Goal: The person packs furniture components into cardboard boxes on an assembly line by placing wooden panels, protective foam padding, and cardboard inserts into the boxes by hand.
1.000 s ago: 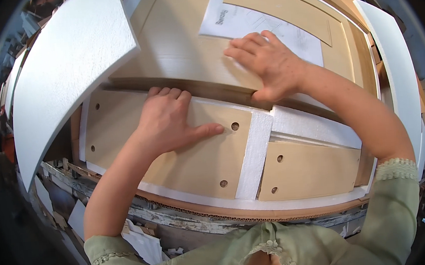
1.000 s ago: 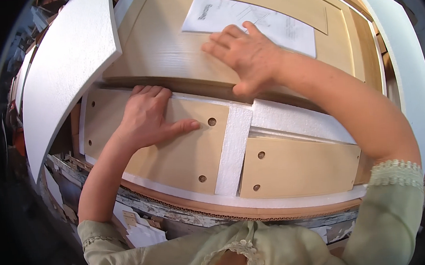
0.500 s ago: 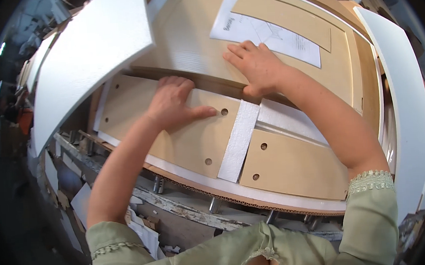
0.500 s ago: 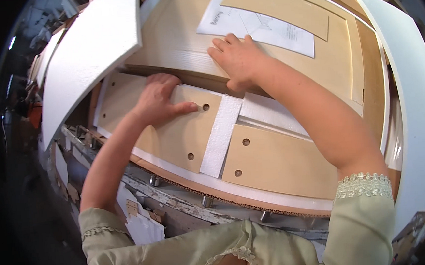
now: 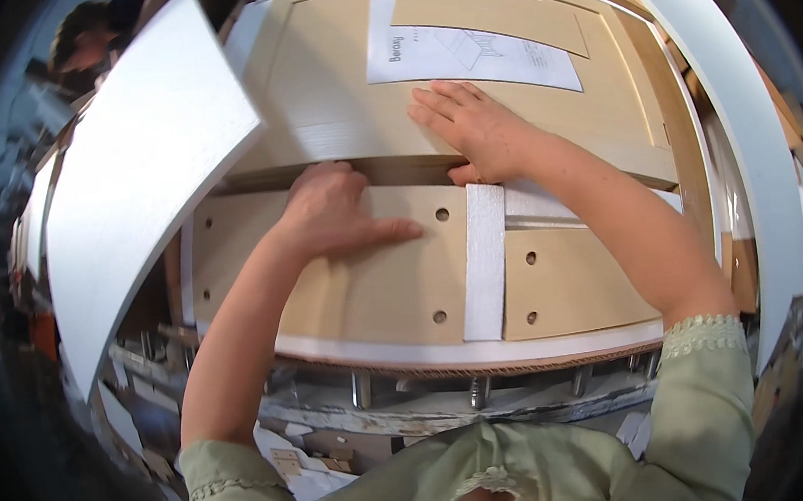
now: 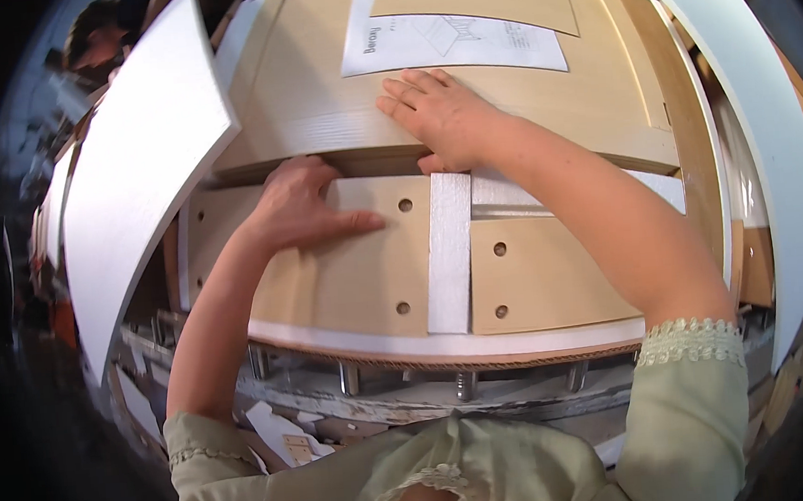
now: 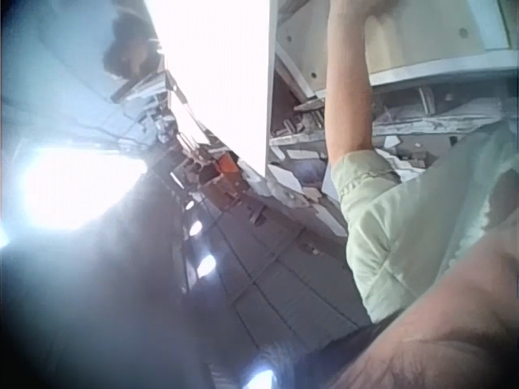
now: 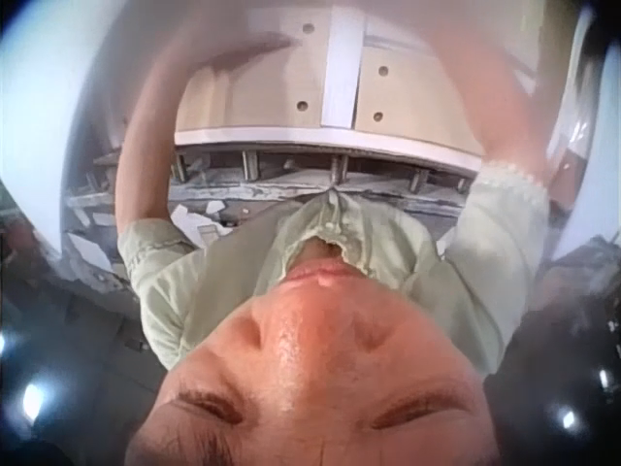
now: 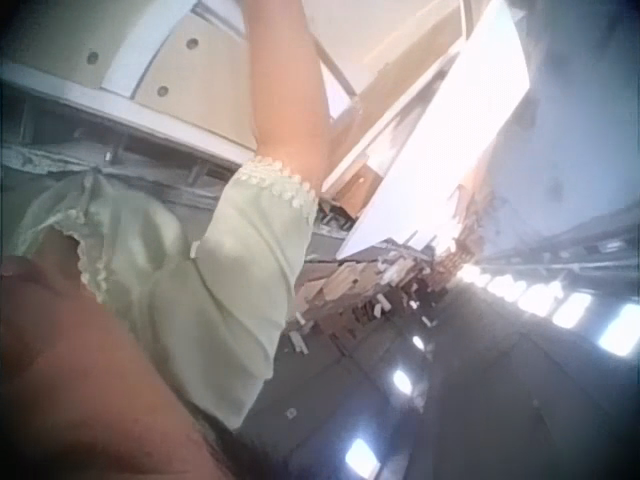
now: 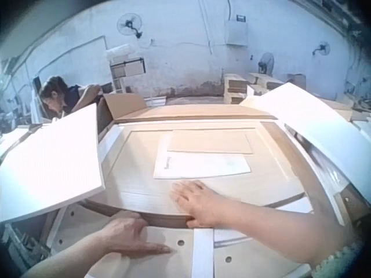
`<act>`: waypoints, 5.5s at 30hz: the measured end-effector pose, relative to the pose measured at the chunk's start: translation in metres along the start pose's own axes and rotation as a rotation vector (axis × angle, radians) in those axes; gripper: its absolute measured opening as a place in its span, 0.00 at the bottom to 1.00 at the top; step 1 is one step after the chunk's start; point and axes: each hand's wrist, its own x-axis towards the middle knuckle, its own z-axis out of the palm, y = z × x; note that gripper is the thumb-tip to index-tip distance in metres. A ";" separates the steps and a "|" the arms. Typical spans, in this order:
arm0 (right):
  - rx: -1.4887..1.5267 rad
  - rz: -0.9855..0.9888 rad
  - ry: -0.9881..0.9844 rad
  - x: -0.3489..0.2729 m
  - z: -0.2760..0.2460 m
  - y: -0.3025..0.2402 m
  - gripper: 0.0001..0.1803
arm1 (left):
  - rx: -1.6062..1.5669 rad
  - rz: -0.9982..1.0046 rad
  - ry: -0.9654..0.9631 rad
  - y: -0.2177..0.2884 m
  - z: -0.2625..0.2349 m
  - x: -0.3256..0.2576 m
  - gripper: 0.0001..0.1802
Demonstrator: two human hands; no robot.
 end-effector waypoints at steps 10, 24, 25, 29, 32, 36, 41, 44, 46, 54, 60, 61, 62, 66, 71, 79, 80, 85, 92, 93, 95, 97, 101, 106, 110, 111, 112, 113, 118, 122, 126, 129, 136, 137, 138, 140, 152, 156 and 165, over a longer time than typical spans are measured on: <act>0.218 -0.013 -0.138 0.039 -0.061 -0.014 0.34 | -0.088 0.321 0.088 -0.043 0.007 -0.021 0.44; -0.219 -0.247 -0.780 0.137 -0.038 -0.117 0.30 | -0.124 0.161 0.421 -0.102 0.006 -0.059 0.36; -0.288 -0.239 -0.863 0.136 -0.034 -0.116 0.30 | -0.131 0.165 0.428 -0.103 0.008 -0.059 0.36; -0.041 -0.050 -0.795 0.105 -0.039 -0.097 0.27 | -0.116 0.150 0.407 -0.101 0.003 -0.062 0.35; -0.055 0.068 -0.942 0.091 -0.055 -0.088 0.25 | -0.113 0.158 0.406 -0.100 0.001 -0.059 0.35; -0.089 -0.004 -0.935 0.062 -0.054 -0.068 0.21 | -0.109 0.162 0.407 -0.101 0.000 -0.059 0.36; -0.128 0.129 -1.080 0.036 -0.065 -0.044 0.14 | -0.294 -0.033 0.268 -0.089 -0.009 -0.056 0.34; -0.110 0.138 -1.016 0.012 -0.069 -0.036 0.12 | 0.019 0.087 0.183 -0.078 -0.032 -0.041 0.38; -0.107 0.142 -0.922 0.003 -0.065 -0.032 0.12 | 0.146 0.239 0.221 -0.076 -0.034 -0.026 0.42; 0.108 0.009 -0.611 0.002 -0.078 -0.022 0.23 | 0.264 0.065 0.130 -0.072 -0.021 -0.023 0.44; 0.133 -0.134 -0.599 0.032 -0.082 -0.039 0.22 | 0.248 0.037 0.261 -0.073 -0.022 -0.026 0.44; 0.169 -0.185 -0.646 0.040 -0.084 -0.041 0.22 | 0.235 0.086 0.338 -0.074 -0.021 -0.026 0.43; 0.247 -0.202 -0.575 0.049 -0.085 -0.046 0.23 | 0.239 0.075 0.338 -0.075 -0.020 -0.028 0.43; 0.200 -0.304 -0.521 0.090 -0.066 -0.072 0.28 | 0.179 0.015 0.233 -0.076 -0.024 -0.037 0.46; 0.042 -0.134 -0.892 0.138 -0.067 -0.094 0.24 | 0.094 0.010 0.254 -0.077 -0.028 -0.047 0.46; 0.002 -0.138 -0.739 0.196 -0.095 -0.133 0.13 | 0.182 0.034 0.190 -0.073 -0.025 -0.053 0.54; -0.070 -0.094 -0.813 0.205 -0.095 -0.136 0.14 | 0.221 0.027 0.216 -0.071 -0.021 -0.050 0.55; -0.341 -0.310 -0.976 0.233 -0.084 -0.157 0.11 | 0.145 -0.036 0.065 -0.071 -0.028 -0.048 0.54; -0.213 -0.320 -0.883 0.229 -0.054 -0.145 0.10 | 0.203 0.013 0.118 -0.074 -0.029 -0.047 0.48; -0.128 -0.227 -0.883 0.221 -0.062 -0.144 0.09 | 0.197 0.009 0.118 -0.075 -0.032 -0.046 0.48; -0.266 -0.349 -1.008 0.206 -0.068 -0.132 0.15 | 0.195 -0.063 -0.020 -0.071 -0.039 -0.043 0.52; -0.249 -0.206 -1.025 0.189 -0.061 -0.127 0.25 | 0.175 -0.048 -0.007 -0.071 -0.035 -0.042 0.51; -0.287 -0.331 -1.076 0.175 -0.072 -0.118 0.31 | 0.252 0.016 0.131 -0.075 -0.024 -0.045 0.52; -0.250 -0.229 -1.121 0.164 -0.067 -0.114 0.29 | 0.247 0.055 0.246 -0.076 -0.018 -0.044 0.52; -0.258 -0.282 -1.149 0.144 -0.075 -0.100 0.24 | 0.268 0.030 0.200 -0.073 -0.021 -0.040 0.51; -0.253 -0.276 -1.153 0.136 -0.073 -0.095 0.24 | 0.258 0.015 0.156 -0.072 -0.021 -0.039 0.51; -0.225 -0.220 -1.123 0.124 -0.068 -0.087 0.22 | 0.282 -0.002 0.152 -0.070 -0.022 -0.038 0.50; -0.200 -0.166 -1.090 0.114 -0.069 -0.081 0.20 | 0.283 0.005 0.149 -0.069 -0.024 -0.039 0.50; 0.207 -0.047 -0.730 0.019 -0.100 -0.028 0.18 | 0.289 -0.094 0.018 -0.062 -0.036 -0.035 0.48; 0.424 0.166 -0.315 -0.098 -0.097 0.003 0.22 | 0.245 -0.072 0.021 -0.056 -0.045 -0.038 0.42; 0.392 0.354 -0.281 -0.172 -0.084 0.013 0.25 | 0.135 -0.074 0.012 -0.020 -0.053 -0.033 0.34; 0.284 0.272 -0.118 -0.194 -0.074 0.012 0.28 | -0.042 0.185 0.080 0.036 -0.029 -0.014 0.24; 0.188 0.098 -0.016 -0.203 -0.056 0.008 0.31 | 0.031 0.187 0.158 0.116 0.039 0.011 0.25; 0.195 0.092 -0.006 -0.203 -0.054 0.010 0.31 | 0.016 0.166 0.153 0.116 0.038 0.009 0.25; 0.219 0.069 -0.039 -0.200 -0.055 0.012 0.28 | 0.027 0.158 0.151 0.116 0.038 0.008 0.25; 0.258 0.014 -0.067 -0.182 -0.062 0.020 0.25 | 0.015 0.179 0.250 0.117 0.043 0.004 0.23; -0.139 -0.240 -0.623 0.010 -0.066 -0.024 0.11 | 0.062 0.243 0.368 0.125 0.053 0.007 0.20; -0.323 -0.328 -0.603 0.010 -0.056 -0.028 0.11 | 0.037 0.231 0.348 0.120 0.053 0.007 0.20; -0.246 -0.430 -0.331 -0.011 -0.049 -0.012 0.08 | 0.010 0.231 0.373 0.122 0.055 0.007 0.18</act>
